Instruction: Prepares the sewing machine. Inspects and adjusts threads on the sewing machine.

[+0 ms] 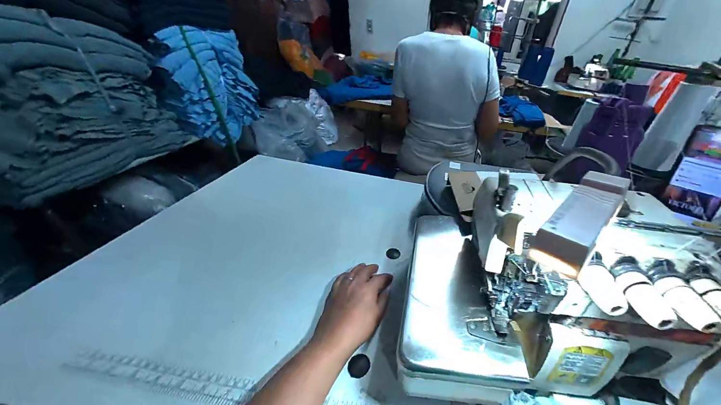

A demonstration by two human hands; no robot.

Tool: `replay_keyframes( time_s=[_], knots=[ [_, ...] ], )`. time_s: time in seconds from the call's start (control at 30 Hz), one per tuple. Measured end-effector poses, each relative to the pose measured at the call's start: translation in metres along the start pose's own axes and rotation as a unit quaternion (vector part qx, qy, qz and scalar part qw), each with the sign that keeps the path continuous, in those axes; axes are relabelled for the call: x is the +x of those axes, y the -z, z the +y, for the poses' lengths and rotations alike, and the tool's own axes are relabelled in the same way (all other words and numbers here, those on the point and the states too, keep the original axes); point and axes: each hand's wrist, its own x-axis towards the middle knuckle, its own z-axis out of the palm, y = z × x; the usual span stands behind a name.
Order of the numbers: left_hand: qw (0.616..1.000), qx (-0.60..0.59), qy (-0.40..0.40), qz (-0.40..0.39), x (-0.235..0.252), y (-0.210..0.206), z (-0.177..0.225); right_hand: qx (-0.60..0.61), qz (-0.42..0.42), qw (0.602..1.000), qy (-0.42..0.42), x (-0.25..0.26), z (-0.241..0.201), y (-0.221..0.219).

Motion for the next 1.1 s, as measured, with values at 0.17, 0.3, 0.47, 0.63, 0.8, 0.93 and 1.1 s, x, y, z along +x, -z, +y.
replay_keyframes(
  time_s=[0.17,0.3,0.47,0.63,0.8,0.93,1.1],
  knots=[
    [1.0,-0.003,-0.003,-0.003,-0.001,-0.001,-0.001,-0.268,-0.095,0.959,-0.009,0.012,-0.03,-0.049],
    [1.0,-0.003,0.004,-0.02,0.0,0.001,0.0,-0.345,-0.075,0.935,0.001,0.026,-0.033,-0.078],
    [1.0,0.001,0.006,-0.028,0.001,0.001,-0.001,-0.402,0.01,0.914,0.044,0.033,-0.016,-0.101],
    [1.0,0.007,0.005,-0.022,0.002,0.001,-0.002,-0.388,0.04,0.921,0.015,0.031,-0.014,-0.112],
    [1.0,-0.002,-0.007,0.006,0.001,-0.003,-0.003,-0.391,0.05,0.919,-0.017,0.032,-0.014,-0.116],
    [1.0,-0.003,-0.01,0.017,0.0,-0.003,-0.004,-0.382,0.06,0.922,-0.025,0.035,-0.011,-0.121],
    [1.0,-0.006,-0.003,0.01,0.001,-0.002,-0.002,-0.399,0.037,0.916,-0.029,0.037,-0.007,-0.123]
  ],
)
